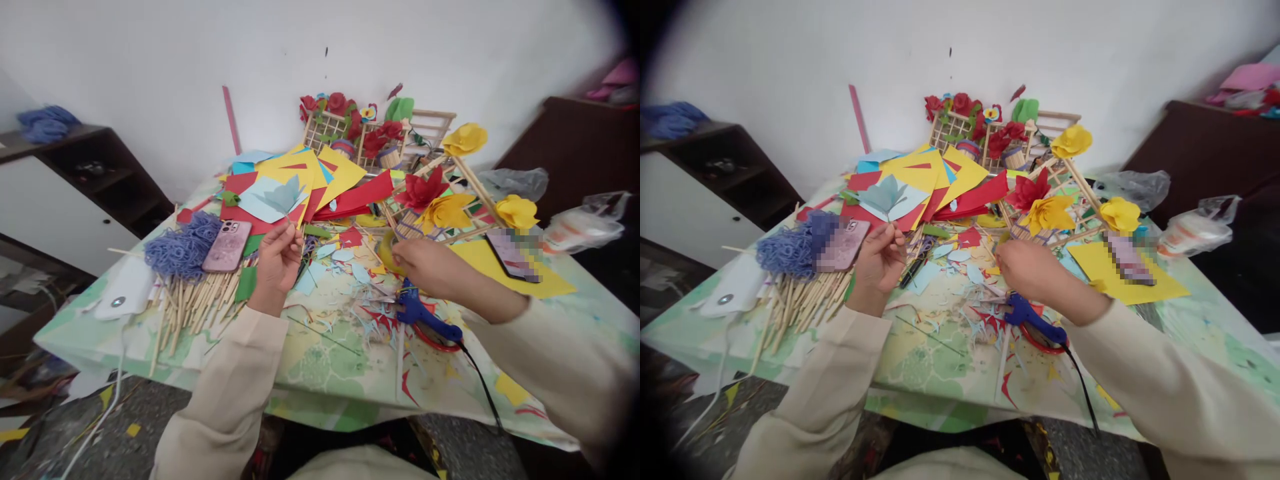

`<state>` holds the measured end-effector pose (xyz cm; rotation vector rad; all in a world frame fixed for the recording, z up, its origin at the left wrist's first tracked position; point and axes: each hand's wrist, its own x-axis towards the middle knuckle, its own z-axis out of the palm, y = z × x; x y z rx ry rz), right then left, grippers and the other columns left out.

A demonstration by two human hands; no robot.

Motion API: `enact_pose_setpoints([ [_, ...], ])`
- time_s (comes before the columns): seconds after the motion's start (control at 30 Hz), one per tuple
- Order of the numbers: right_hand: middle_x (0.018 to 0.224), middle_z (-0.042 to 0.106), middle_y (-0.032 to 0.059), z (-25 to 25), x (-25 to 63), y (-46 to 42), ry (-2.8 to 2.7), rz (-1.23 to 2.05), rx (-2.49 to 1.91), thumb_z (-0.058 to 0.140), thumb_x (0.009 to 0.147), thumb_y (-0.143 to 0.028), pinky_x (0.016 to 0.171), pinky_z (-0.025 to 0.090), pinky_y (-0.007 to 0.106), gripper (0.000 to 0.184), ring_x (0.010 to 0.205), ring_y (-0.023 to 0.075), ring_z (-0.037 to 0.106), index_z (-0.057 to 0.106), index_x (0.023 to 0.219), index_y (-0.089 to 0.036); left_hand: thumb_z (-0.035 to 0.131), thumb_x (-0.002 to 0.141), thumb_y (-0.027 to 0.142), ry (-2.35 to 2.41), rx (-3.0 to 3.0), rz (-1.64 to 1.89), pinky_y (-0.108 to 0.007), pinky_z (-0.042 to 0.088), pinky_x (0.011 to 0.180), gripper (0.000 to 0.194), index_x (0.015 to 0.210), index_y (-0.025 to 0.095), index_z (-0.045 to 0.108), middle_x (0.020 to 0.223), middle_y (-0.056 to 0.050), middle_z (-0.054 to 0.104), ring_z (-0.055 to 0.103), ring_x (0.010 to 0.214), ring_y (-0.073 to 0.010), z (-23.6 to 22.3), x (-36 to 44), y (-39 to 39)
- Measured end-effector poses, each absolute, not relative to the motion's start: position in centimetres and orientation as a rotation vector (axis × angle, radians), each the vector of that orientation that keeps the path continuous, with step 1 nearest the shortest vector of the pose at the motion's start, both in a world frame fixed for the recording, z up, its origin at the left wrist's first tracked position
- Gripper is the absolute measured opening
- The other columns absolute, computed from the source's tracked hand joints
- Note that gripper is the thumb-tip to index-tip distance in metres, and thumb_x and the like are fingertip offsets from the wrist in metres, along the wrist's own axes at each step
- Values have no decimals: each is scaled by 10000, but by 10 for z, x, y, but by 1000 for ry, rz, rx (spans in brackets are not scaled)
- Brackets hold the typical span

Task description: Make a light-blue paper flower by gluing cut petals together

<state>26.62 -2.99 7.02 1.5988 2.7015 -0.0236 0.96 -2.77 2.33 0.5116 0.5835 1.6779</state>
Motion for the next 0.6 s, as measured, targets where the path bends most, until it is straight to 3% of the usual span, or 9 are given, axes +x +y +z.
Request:
enact_pose_setpoints([
  [0.13, 649, 536, 52, 63, 234, -1, 2749, -147, 1701, 368, 819, -190, 564, 282, 277, 237, 599, 149, 453, 470, 605, -175, 746, 622, 93, 574, 488, 1686, -66, 435, 436, 90, 676, 127, 681, 605, 4, 661, 587, 509, -28, 23, 11, -28],
  [0.3, 603, 492, -10, 62, 213, -12, 3079, -762, 1510, 369, 884, -349, 555, 309, 239, 315, 572, 112, 428, 486, 648, -176, 733, 626, 77, 546, 461, 1696, -64, 428, 429, 90, 682, 129, 686, 602, 5, 657, 582, 512, -28, 24, 8, -28],
  [0.47, 481, 449, -27, 52, 214, -14, 3025, -745, 1663, 498, 809, -372, 510, 274, 246, 339, 483, 98, 392, 479, 530, -179, 724, 647, 87, 545, 464, 1709, -58, 425, 436, 72, 684, 136, 685, 622, 4, 659, 585, 523, -21, 26, 6, -29],
  [0.6, 606, 579, 14, 34, 227, 3, 2991, -741, 1710, 537, 757, -283, 557, 354, 247, 176, 575, 135, 496, 562, 621, -175, 730, 644, 95, 550, 468, 1687, -60, 422, 434, 77, 689, 132, 680, 608, 9, 651, 580, 516, -20, 27, 7, -31],
])
